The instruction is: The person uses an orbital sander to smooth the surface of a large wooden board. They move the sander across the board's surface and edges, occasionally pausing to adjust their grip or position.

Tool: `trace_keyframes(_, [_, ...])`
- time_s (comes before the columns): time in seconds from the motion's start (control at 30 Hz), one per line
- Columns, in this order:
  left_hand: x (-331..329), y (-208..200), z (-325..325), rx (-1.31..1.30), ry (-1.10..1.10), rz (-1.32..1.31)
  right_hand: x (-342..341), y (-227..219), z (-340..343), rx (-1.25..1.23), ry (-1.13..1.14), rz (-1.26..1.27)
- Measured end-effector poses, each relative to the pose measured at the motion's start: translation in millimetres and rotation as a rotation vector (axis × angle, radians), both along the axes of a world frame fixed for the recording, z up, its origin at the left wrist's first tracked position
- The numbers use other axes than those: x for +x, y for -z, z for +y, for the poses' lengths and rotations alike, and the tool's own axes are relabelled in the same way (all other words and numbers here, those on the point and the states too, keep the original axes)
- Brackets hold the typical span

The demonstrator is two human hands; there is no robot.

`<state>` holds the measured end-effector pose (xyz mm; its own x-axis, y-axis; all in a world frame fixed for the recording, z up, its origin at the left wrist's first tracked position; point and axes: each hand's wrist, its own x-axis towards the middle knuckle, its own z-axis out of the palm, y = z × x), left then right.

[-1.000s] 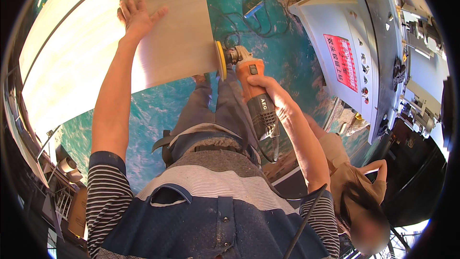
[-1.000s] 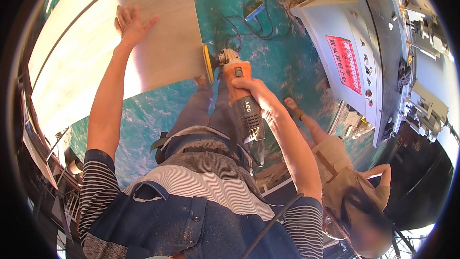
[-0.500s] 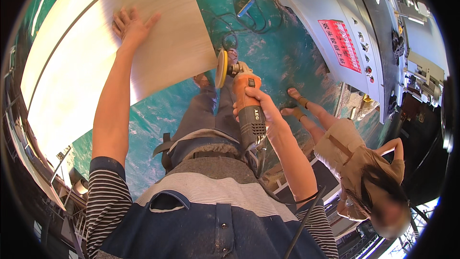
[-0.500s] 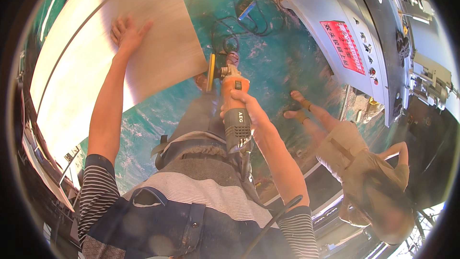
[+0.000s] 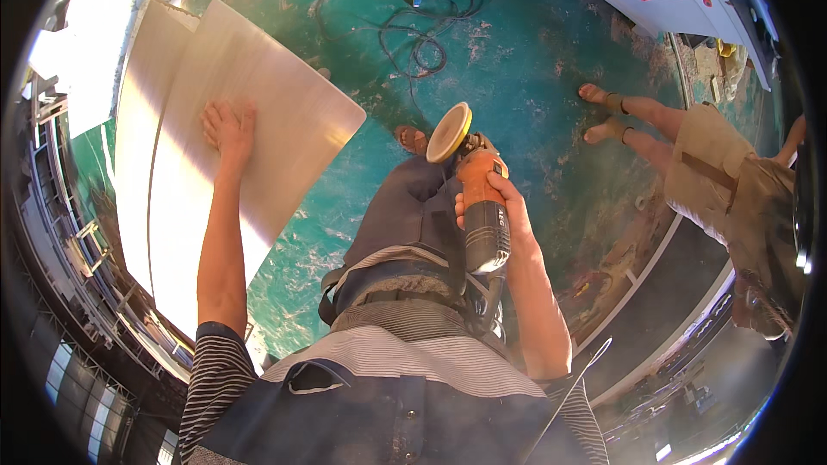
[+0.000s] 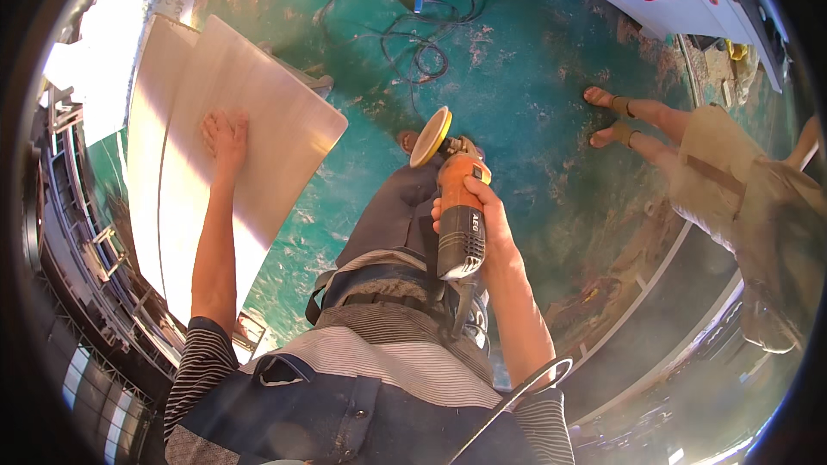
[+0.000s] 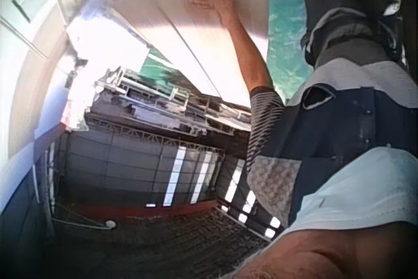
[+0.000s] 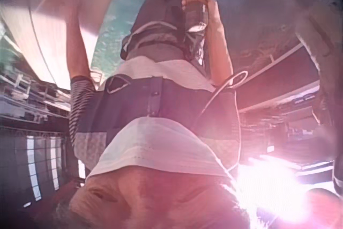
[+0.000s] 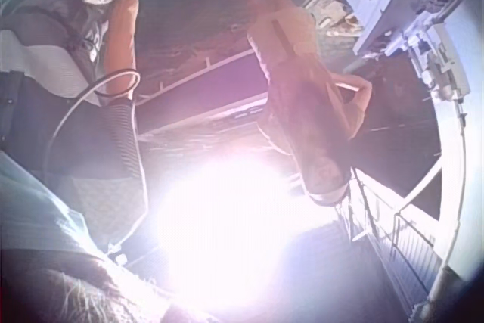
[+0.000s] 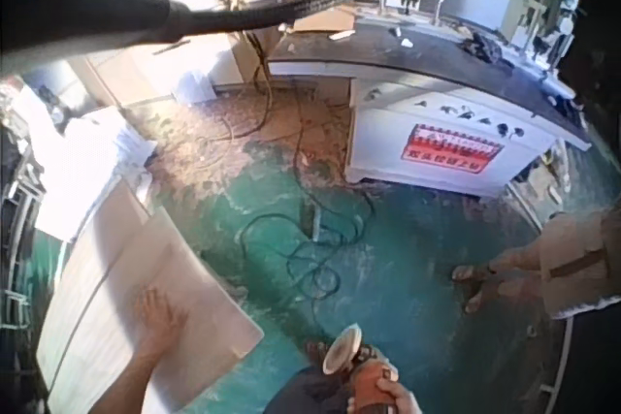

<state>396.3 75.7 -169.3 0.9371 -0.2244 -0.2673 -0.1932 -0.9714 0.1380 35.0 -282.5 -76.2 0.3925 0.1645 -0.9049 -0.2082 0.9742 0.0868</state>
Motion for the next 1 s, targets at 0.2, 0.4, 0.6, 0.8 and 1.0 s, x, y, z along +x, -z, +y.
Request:
trace_keyframes(0.2, [-87.8, -37.8, -118.2, -0.245, 0.627, 0.025, -65.4, 12.9, 5.0, -0.125, 0.221, 0.042])
trace_keyframes(0.4, [-100.1, -24.3, -169.0, -0.144, 0.692, -0.060, -117.9, 5.1, 29.7, -0.168, 0.280, 0.031])
trace_keyframes(0.6, [-77.5, 11.8, -167.6, -0.224, 0.715, -0.148, -131.3, -9.3, 51.7, -0.171, 0.222, 0.110])
trace_keyframes(0.8, [-18.4, 6.9, -109.2, -0.313, 0.534, -0.371, -103.6, -28.0, 65.7, -0.142, 0.057, 0.041])
trace_keyframes(1.0, [7.8, 35.0, -58.6, -0.192, 0.522, -0.417, -32.5, -36.7, 57.1, -0.182, -0.114, -0.045])
